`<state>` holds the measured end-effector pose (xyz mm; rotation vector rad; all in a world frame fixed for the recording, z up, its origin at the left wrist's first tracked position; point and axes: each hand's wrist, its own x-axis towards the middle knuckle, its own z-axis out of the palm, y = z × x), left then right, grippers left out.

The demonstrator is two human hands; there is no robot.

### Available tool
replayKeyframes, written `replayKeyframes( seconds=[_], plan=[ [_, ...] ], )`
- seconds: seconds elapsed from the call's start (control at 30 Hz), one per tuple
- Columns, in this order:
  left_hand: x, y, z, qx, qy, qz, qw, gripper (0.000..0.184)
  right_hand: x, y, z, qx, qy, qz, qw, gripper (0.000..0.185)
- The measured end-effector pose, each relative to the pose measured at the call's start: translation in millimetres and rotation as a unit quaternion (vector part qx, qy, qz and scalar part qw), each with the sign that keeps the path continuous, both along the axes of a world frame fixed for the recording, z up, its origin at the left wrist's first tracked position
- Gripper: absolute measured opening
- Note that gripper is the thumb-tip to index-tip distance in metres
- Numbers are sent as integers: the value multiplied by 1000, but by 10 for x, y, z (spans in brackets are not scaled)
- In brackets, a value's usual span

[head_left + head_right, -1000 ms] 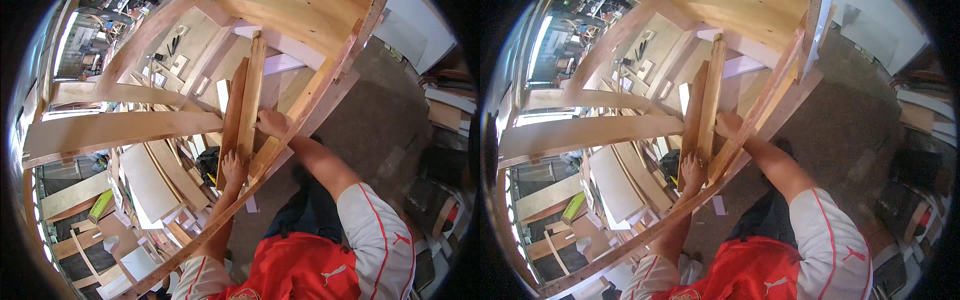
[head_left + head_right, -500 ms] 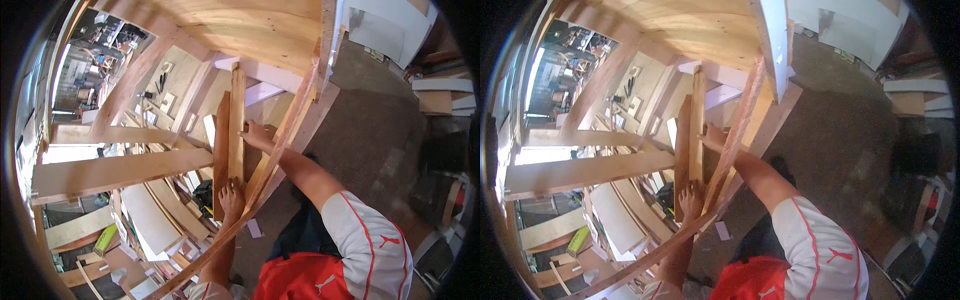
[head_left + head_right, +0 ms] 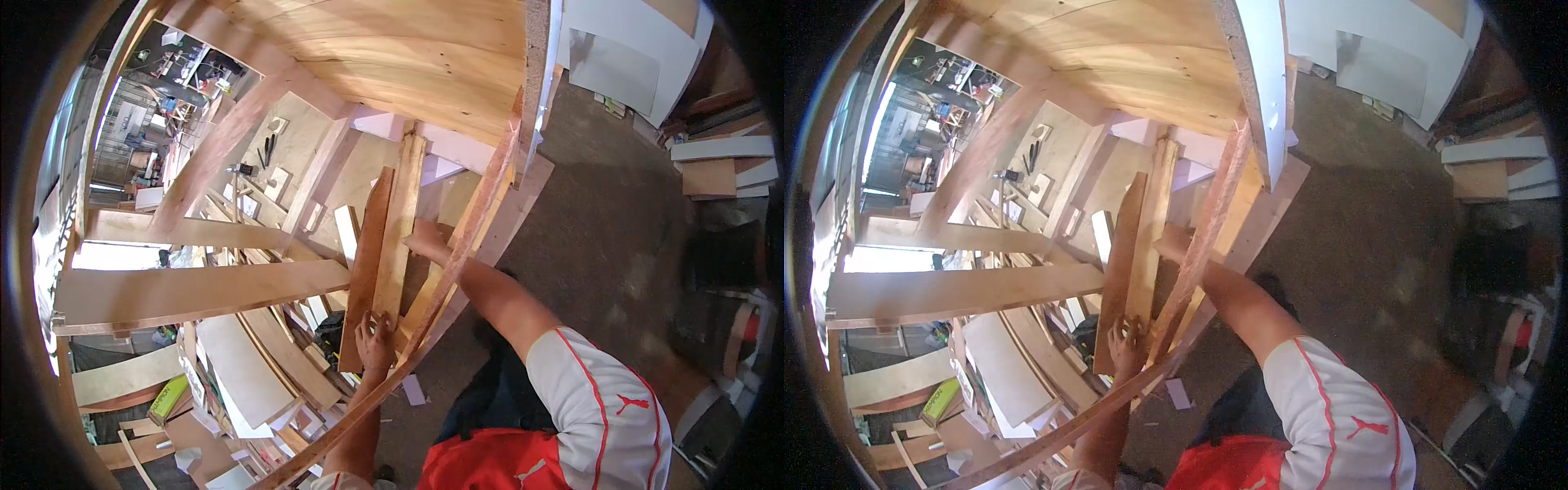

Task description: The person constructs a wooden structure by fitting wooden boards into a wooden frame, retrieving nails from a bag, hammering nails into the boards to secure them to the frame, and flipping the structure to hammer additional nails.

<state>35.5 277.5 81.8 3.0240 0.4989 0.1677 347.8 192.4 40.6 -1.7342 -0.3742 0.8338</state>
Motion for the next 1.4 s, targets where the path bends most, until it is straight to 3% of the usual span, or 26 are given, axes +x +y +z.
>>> replayKeyframes(
  seconds=[0.1,0.33,0.4,0.5,0.6,0.73,0.8,0.9,1.2,1.27,1.4],
  plan=[
    [-54,26,-193,31,-25,-56,998,42,8,34,7,-22,-62,-5,998,24],
    [-58,-59,-271,5,-34,6,999,48,41,15,371,10,-62,-15,998,29],
    [-61,-78,-245,18,-31,6,999,48,67,66,202,-8,7,-10,1000,40],
    [-62,-78,-256,38,-24,8,999,47,-47,200,-138,-14,-83,-132,988,67],
    [-62,-102,-294,53,-30,6,998,47,-69,241,-213,-12,-169,-140,975,90],
    [36,-168,-177,79,22,-11,997,48,37,188,-8,-47,-113,-133,984,97],
    [30,-163,-221,59,18,-2,998,48,107,76,142,-23,-24,-88,996,102],
    [-11,-131,-238,40,32,4,999,48,56,128,61,-5,-88,-114,990,105],
    [-31,-125,-204,1,65,17,998,50,49,-38,294,-2,-16,-44,999,104],
    [-42,-124,-211,-6,60,17,998,51,-22,143,-33,-46,-80,-111,989,98],
    [-30,-131,-178,-25,54,16,998,53,-158,301,-384,-37,-63,-98,993,77]
  ],
)
